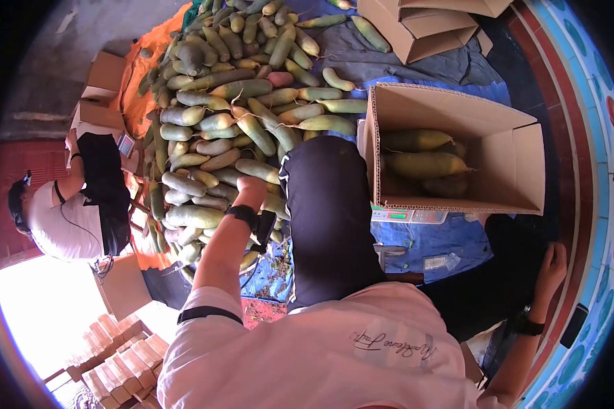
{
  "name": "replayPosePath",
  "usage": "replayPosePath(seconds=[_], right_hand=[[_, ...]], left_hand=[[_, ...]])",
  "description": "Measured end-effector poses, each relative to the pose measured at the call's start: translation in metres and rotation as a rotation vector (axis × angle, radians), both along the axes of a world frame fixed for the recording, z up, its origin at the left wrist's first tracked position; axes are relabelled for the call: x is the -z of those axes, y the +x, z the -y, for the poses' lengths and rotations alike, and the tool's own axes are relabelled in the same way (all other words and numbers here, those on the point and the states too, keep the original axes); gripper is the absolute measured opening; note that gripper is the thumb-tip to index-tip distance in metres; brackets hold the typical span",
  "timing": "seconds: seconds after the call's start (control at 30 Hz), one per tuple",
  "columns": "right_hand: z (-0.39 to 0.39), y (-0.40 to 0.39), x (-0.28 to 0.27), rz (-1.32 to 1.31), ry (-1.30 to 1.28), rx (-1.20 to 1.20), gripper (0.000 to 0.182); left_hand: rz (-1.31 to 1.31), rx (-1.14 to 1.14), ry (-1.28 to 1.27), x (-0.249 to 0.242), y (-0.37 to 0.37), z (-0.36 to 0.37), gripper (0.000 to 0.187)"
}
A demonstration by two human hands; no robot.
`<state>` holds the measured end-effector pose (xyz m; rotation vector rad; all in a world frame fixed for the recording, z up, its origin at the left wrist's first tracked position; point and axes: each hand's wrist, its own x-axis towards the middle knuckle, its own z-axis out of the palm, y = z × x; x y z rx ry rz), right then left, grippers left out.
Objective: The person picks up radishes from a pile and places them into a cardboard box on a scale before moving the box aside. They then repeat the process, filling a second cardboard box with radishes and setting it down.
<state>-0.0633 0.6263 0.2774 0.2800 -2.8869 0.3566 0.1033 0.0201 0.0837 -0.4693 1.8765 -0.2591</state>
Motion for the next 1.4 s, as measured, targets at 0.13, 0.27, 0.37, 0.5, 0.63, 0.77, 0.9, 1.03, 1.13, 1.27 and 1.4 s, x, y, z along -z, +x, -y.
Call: replayPosePath(seconds=[0.13,0.27,0.37,0.5,0.63,0.77,0.9,1.03,1.13,1.27,1.4], right_hand=[[-0.001,-0.003,0.005,-0.05,0.002,-0.031,0.011],[0.009,0.001,-0.001,-0.094,-0.032,-0.048,0.01],[0.013,0.004,-0.004,-0.126,-0.039,-0.057,0.01],[0.013,0.007,-0.007,-0.155,-0.076,-0.063,0.01],[0.008,0.009,-0.007,-0.142,-0.093,-0.033,0.011],[0.004,0.011,-0.006,-0.165,-0.121,-0.039,0.012],[0.002,0.012,-0.004,-0.208,-0.125,-0.042,0.013],[-0.001,0.013,-0.003,-0.23,-0.123,-0.039,0.013],[0.0,0.013,-0.005,-0.21,-0.127,-0.03,0.013],[-0.005,0.014,-0.002,-0.226,-0.124,-0.018,0.014],[-0.011,0.013,0.003,-0.226,-0.1,-0.014,0.014]], left_hand=[[-0.055,-0.169,0.049,0.004,0.042,-0.01,0.05],[-0.171,-0.423,0.147,0.033,0.099,-0.02,0.044],[-0.198,-0.795,0.484,-0.004,0.126,-0.031,0.046],[-0.613,-0.972,0.446,-0.058,0.14,-0.032,0.039],[-1.077,-1.089,0.316,-0.128,0.126,-0.033,0.036],[-1.48,-0.948,0.462,-0.211,0.084,-0.059,0.034],[-1.506,-0.814,0.734,-0.262,0.029,-0.095,0.036],[-1.288,-0.498,0.726,-0.275,-0.036,-0.136,0.045],[-1.277,-0.087,0.78,-0.243,-0.087,-0.151,0.05],[-1.17,0.046,0.735,-0.209,-0.138,-0.188,0.051],[-1.335,0.2,0.727,-0.182,-0.148,-0.193,0.037]])
